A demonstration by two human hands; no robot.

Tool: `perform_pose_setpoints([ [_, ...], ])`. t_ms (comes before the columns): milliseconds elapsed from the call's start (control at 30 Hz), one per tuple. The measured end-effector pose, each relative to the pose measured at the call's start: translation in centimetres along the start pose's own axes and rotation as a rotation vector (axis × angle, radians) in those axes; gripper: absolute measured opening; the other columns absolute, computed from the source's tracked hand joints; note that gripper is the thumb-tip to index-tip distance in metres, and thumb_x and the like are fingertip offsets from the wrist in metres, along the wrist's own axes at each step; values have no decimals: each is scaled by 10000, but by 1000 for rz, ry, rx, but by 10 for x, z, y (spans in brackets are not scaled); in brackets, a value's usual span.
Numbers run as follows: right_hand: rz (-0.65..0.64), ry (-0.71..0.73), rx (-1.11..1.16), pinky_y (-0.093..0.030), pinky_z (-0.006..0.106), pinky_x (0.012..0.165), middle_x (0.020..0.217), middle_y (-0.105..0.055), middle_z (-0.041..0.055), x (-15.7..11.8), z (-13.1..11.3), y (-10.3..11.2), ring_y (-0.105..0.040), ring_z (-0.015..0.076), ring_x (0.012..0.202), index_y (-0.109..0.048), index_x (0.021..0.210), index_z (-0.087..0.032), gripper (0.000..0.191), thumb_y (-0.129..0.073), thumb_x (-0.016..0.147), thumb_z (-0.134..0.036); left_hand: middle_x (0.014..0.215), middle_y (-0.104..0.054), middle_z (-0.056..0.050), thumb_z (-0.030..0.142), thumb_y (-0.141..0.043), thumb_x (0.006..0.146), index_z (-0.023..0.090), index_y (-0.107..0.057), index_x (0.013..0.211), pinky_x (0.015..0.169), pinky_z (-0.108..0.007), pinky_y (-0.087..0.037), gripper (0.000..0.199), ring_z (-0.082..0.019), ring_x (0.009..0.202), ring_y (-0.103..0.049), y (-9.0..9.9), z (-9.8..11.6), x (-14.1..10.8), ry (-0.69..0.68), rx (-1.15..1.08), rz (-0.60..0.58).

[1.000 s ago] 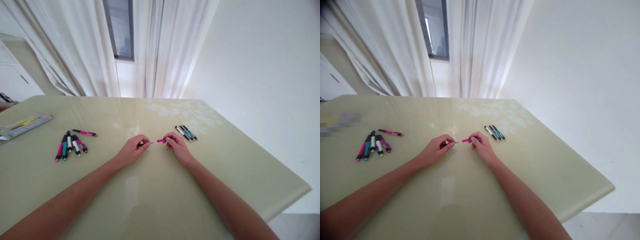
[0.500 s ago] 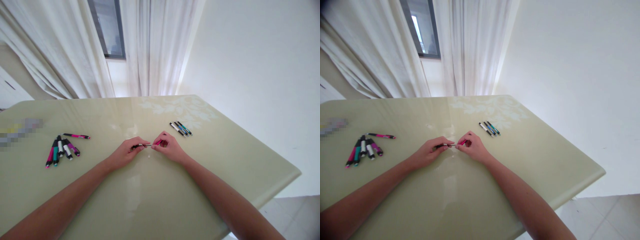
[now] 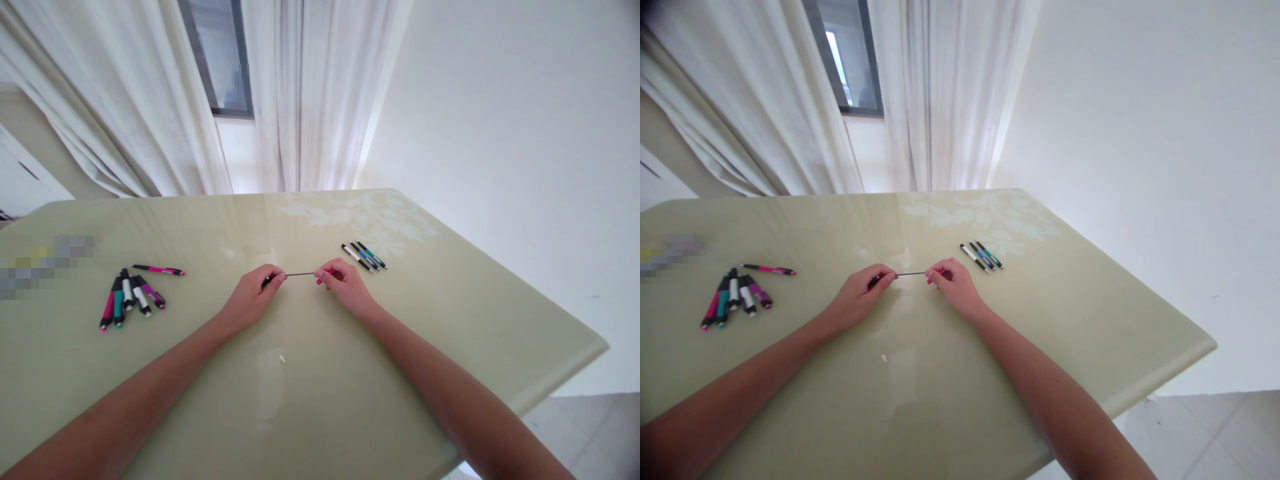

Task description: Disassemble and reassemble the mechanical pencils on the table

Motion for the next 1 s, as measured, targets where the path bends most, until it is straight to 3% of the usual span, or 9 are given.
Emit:
perform_pose_setpoints([
  [100, -4, 5, -3, -447, 278, 618, 819, -648, 21, 0, -1, 0, -556, 131, 639, -740, 772, -199, 228, -736, 863, -408, 776, -648, -3, 443, -442, 1038, 198, -639, 920, 681, -302, -409, 335, -187, 707, -566, 2, 3, 0, -9, 38, -29],
  [200, 23, -27, 32, -462, 283, 629, 820, -672, 29, 0, 0, 2, -567, 141, 648, -739, 781, -201, 253, -726, 863, -440, 770, -639, 3, 447, -419, 1044, 200, -635, 949, 688, -301, -410, 341, -186, 711, -570, 4, 3, 0, -18, 38, -69],
  [300, 63, -77, 104, -472, 285, 642, 795, -699, 28, 1, 3, 5, -567, 148, 651, -726, 813, -198, 258, -705, 872, -449, 770, -645, 0, 467, -431, 1036, 201, -658, 974, 688, -301, -420, 355, -186, 714, -577, 9, -5, 0, 17, 7, -32],
  [533, 43, -52, 88, -453, 281, 632, 779, -696, 28, 2, 5, 5, -558, 147, 648, -733, 801, -192, 270, -726, 859, -456, 989, -763, -60, 485, -717, 878, 205, -707, 1076, 800, -327, -518, 343, -232, 919, -696, 6, -18, 1, 73, -282, -8],
  [767, 14, -10, 17, -442, 283, 616, 788, -654, 28, 0, 1, 6, -550, 147, 654, -745, 786, -198, 319, -733, 872, -505, 932, -775, -54, 498, -711, 891, 200, -742, 977, 779, -314, -551, 312, -213, 860, -709, 9, -13, 1, 51, -287, 15],
  [1000, -187, 119, -37, -453, 283, 660, 869, -602, 25, -7, -10, -11, -576, 138, 716, -827, 860, -234, 220, -795, 840, -451, 1024, -782, -41, 433, -589, 984, 227, -742, 1088, 839, -306, -527, 277, -206, 923, -707, -4, 2, -2, -104, -130, -133],
])
Point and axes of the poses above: each hand's wrist, its own x-axis towards the middle knuckle, its own y-axis out of the back of the hand, z = x × y, the point moved 5 cm from there along x, towards the middle knuckle
